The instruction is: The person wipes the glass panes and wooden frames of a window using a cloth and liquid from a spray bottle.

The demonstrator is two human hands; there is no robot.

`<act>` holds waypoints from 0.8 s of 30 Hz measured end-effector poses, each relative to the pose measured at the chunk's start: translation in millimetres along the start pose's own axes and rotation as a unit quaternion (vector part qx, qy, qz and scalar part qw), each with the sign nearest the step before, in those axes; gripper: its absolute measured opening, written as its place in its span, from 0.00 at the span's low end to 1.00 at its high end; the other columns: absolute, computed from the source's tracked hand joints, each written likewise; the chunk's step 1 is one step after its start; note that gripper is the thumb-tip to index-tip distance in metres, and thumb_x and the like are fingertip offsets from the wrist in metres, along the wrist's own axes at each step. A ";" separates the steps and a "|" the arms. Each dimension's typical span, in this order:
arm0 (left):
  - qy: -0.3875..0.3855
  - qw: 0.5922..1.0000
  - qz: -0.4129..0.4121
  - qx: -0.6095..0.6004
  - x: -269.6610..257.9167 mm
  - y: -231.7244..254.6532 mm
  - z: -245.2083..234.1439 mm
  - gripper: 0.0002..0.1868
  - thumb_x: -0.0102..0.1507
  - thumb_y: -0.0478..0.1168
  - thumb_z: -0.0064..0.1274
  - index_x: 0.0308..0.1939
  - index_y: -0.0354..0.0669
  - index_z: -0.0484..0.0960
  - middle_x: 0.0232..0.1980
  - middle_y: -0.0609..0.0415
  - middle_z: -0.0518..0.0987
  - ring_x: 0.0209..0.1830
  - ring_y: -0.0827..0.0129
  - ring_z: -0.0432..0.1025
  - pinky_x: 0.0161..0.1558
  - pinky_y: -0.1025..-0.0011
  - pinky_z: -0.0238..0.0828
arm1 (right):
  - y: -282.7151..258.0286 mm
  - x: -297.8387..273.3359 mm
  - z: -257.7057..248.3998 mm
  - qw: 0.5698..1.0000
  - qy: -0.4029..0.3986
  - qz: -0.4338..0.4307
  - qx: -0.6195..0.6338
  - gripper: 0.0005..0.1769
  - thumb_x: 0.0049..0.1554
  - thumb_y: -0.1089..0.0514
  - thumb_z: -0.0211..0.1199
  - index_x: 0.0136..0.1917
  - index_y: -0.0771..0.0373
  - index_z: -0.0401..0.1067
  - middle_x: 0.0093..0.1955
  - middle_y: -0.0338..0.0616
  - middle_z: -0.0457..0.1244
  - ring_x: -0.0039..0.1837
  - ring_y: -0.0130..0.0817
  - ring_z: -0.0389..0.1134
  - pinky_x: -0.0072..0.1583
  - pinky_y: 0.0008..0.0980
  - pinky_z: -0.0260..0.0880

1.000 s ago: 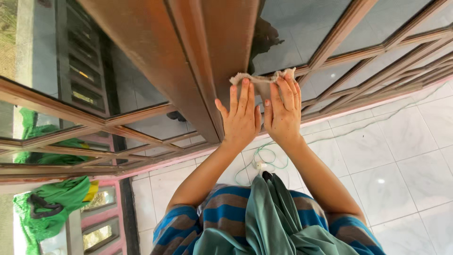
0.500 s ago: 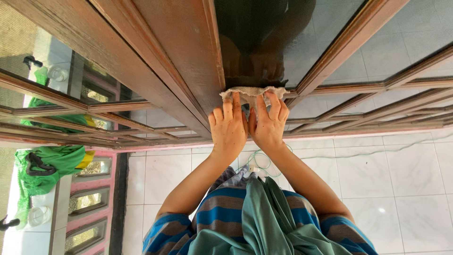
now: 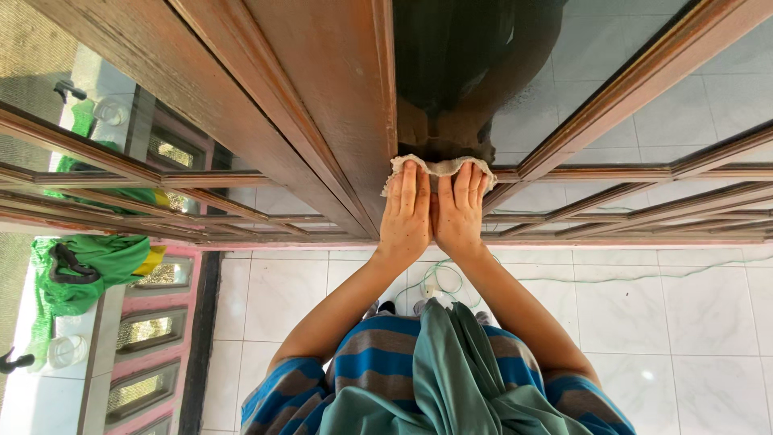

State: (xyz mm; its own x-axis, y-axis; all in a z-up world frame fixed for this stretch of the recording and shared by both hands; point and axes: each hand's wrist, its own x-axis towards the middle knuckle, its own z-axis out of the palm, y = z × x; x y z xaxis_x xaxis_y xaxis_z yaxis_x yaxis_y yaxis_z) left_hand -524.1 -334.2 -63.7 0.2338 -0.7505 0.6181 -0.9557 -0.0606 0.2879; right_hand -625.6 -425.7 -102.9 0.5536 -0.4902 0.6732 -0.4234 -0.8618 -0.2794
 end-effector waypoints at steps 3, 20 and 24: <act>-0.002 0.997 0.027 0.069 13.6 -2.5 -7.8 0.26 0.71 0.38 0.44 0.71 0.28 0.71 0.81 0.39 0.57 0.82 0.47 0.51 0.79 0.50 0.50 | 10.5 15.1 1.4 1.000 -0.012 0.003 -0.015 0.29 0.65 0.55 0.55 0.76 0.72 0.62 0.80 0.74 0.43 0.78 0.76 0.45 0.75 0.72 0.43; 0.137 0.955 0.072 0.252 168.5 28.5 -162.3 0.23 0.78 0.38 0.35 0.77 0.40 0.70 0.85 0.54 0.48 0.87 0.60 0.28 0.74 0.35 0.06 | -45.7 215.8 -150.1 0.983 0.087 -0.119 -0.113 0.28 0.70 0.54 0.52 0.80 0.66 0.64 0.85 0.56 0.45 0.86 0.58 0.38 0.82 0.63 0.31; 0.133 0.963 0.071 0.224 180.6 39.9 -155.7 0.23 0.78 0.40 0.37 0.77 0.37 0.69 0.86 0.48 0.51 0.88 0.58 0.37 0.76 0.34 0.11 | -37.2 218.2 -163.9 0.982 0.090 -0.119 -0.114 0.29 0.71 0.54 0.51 0.82 0.66 0.62 0.86 0.54 0.44 0.87 0.56 0.37 0.82 0.61 0.30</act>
State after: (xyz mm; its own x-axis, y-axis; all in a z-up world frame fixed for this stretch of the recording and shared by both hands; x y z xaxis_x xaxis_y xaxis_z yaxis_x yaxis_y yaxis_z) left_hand -492.2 -369.8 173.4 0.0757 -0.5809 0.8104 -0.9489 -0.2918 -0.1205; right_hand -606.6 -479.2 166.6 0.5297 -0.2296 0.8165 -0.4575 -0.8880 0.0471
